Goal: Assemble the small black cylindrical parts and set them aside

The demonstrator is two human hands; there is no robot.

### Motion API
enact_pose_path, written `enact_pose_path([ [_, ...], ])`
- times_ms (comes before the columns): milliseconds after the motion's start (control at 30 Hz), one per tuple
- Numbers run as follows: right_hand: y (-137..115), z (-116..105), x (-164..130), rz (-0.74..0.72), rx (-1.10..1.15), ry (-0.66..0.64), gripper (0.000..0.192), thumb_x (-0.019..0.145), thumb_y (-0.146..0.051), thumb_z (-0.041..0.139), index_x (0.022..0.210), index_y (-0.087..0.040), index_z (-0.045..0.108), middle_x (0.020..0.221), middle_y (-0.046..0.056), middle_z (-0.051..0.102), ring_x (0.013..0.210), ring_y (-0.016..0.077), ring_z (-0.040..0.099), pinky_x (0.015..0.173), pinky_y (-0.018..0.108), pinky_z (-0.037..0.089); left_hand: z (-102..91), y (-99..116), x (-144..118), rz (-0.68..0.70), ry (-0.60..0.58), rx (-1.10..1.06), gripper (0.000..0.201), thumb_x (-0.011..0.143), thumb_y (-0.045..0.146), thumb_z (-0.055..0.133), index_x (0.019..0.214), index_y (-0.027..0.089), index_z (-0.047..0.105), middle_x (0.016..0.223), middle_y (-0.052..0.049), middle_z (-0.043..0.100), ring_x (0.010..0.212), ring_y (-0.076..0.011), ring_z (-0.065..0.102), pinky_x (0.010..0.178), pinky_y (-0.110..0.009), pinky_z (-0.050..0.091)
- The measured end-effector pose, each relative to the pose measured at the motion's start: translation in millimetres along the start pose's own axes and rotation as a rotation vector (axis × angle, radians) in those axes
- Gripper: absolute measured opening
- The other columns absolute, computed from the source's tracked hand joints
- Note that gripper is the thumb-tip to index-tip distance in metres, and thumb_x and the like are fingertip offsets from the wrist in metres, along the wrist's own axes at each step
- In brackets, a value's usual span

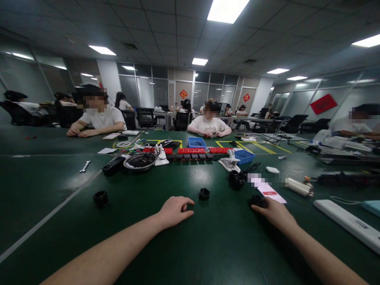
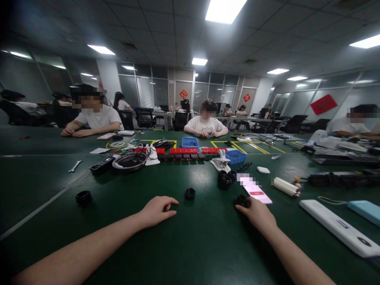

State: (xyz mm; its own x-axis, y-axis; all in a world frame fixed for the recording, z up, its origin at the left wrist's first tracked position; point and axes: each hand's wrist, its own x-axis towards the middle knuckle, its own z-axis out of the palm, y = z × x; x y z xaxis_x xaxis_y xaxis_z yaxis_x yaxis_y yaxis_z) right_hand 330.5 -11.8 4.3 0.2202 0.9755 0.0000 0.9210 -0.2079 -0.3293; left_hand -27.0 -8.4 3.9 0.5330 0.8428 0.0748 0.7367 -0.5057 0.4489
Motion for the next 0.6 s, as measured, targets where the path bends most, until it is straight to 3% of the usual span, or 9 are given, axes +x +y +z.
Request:
enact_pose_path([
  [167, -10.5, 7.1, 38.2, 0.105, -0.064, 0.057, 0.044, 0.065, -0.053, 0.050, 0.082, -0.013, 0.055, 0.081, 0.014, 0.062, 0.075, 0.0255, 0.059, 0.055, 0.029, 0.042, -1.7, 1.3, -1.0, -0.002, -0.001, 0.009, 0.032, 0.074, 0.041, 0.047, 0.101, 0.025, 0.053, 0.067, 0.003, 0.052, 0.065, -0.0125, 0.049, 0.060, -0.023, 0.034],
  [367, -22.6, 11.8, 62.2, 0.149, -0.076, 0.059, 0.042, 0.068, -0.049, 0.050, 0.084, -0.010, 0.056, 0.083, 0.015, 0.061, 0.077, 0.0255, 0.058, 0.055, 0.028, 0.042, 0.0, -0.5, -1.1, 0.003, 0.010, -0.001, 0.032, 0.073, 0.041, 0.049, 0.101, 0.025, 0.053, 0.067, 0.003, 0.053, 0.063, -0.0123, 0.049, 0.058, -0.022, 0.033],
  [500, -22.6, 3.4, 56.9, 0.132, -0.090, 0.066, 0.046, 0.065, -0.051, 0.052, 0.086, -0.010, 0.057, 0.084, 0.015, 0.061, 0.078, 0.0258, 0.058, 0.056, 0.028, 0.041, 0.5, -2.9, -0.8, 0.021, 0.023, -0.006, 0.031, 0.073, 0.041, 0.049, 0.101, 0.027, 0.053, 0.068, 0.004, 0.053, 0.063, -0.0122, 0.049, 0.057, -0.022, 0.033],
  [600, -34.2, -13.1, 36.2, 0.058, -0.119, 0.113, 0.047, 0.064, -0.053, 0.050, 0.087, -0.012, 0.058, 0.082, 0.014, 0.061, 0.077, 0.0271, 0.057, 0.057, 0.029, 0.041, 0.0, -3.7, -0.4, 0.034, 0.025, 0.008, 0.030, 0.073, 0.041, 0.050, 0.100, 0.027, 0.053, 0.067, 0.004, 0.053, 0.064, -0.0121, 0.049, 0.058, -0.022, 0.033],
])
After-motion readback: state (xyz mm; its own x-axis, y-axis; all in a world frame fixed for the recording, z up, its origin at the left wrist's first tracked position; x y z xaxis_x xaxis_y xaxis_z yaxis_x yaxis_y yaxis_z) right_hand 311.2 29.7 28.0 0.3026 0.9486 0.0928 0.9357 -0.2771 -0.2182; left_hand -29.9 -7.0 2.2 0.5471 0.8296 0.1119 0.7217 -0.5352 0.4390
